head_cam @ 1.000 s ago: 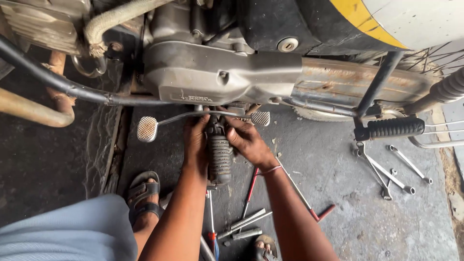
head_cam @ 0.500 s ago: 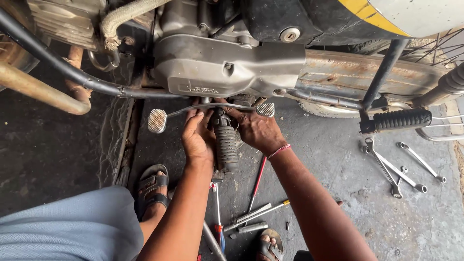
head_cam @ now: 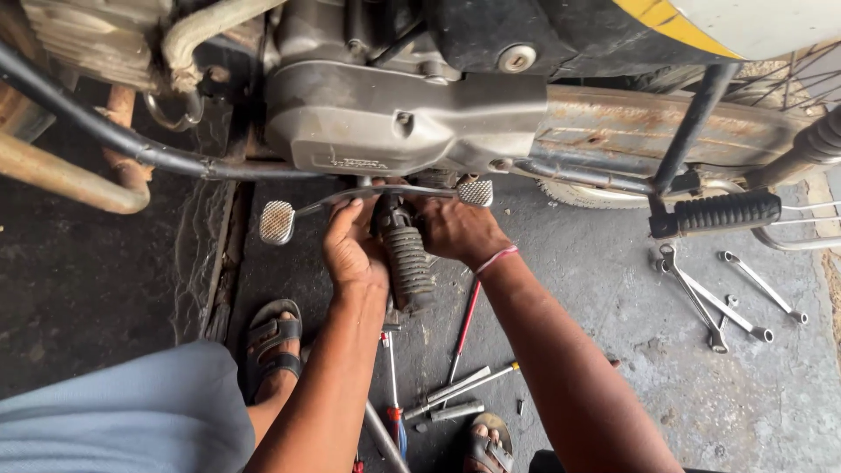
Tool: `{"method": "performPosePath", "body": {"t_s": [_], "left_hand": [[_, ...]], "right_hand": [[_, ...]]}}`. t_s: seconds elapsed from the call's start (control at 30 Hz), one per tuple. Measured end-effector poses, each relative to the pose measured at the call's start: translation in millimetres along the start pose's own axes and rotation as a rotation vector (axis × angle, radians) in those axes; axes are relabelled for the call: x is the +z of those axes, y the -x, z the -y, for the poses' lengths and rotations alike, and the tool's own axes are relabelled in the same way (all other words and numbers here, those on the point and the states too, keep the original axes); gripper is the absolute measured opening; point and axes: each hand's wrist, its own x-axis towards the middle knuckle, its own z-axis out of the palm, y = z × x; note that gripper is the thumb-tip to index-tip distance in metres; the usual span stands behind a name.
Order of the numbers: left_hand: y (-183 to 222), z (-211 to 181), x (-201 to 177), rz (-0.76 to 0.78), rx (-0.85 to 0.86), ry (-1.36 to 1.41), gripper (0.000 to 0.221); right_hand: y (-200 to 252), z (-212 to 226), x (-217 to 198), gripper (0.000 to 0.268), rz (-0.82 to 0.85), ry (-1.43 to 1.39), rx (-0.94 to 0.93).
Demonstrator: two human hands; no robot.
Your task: Repair and adjust components of a motorcycle engine and frame using various hand tools.
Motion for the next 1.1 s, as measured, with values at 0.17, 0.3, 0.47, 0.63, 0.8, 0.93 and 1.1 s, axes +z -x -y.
{"method": "performPosePath", "body": {"t_s": [0.17,0.3,0.47,0.63,0.8,0.93,1.1], "left_hand": [[-16.1,7.4,-21.4,0.039,0.066,0.032,0.024],[-0.2,-6.0,3.9,0.041,0.003,0.049,0.026],[3.2,-7.2,9.4,-0.018,-0.041,0.007,0.030],[7.5,-9.0,15.6,-0.085,0.006,-0.072,0.027],[12.1,-9.3,22.6,-0.078,0.040,-0.058,0.027],[-7.3,-2.3,0.5,-0.057,0.027,-0.026,0.027],[1.2,-6.1,10.1,-0.003,0.054,-0.010,0.023]], "right_hand": [[18.8,24.8,-54.9,0.055,-0.409,-0.053,-0.292],[20.9,37.1,-66.9,0.070,-0.344,-0.258,-0.204],[10.7,28.4,-60.0,0.057,0.047,-0.147,0.034],[-0.2,25.9,-49.4,0.054,0.084,-0.156,0.041],[8.5,32.2,-54.7,0.047,0.251,0.061,0.129],[17.4,38.7,-67.4,0.063,-0.216,-0.274,-0.068],[9.9,36.1,-63.9,0.061,0.050,-0.094,0.065]]}}
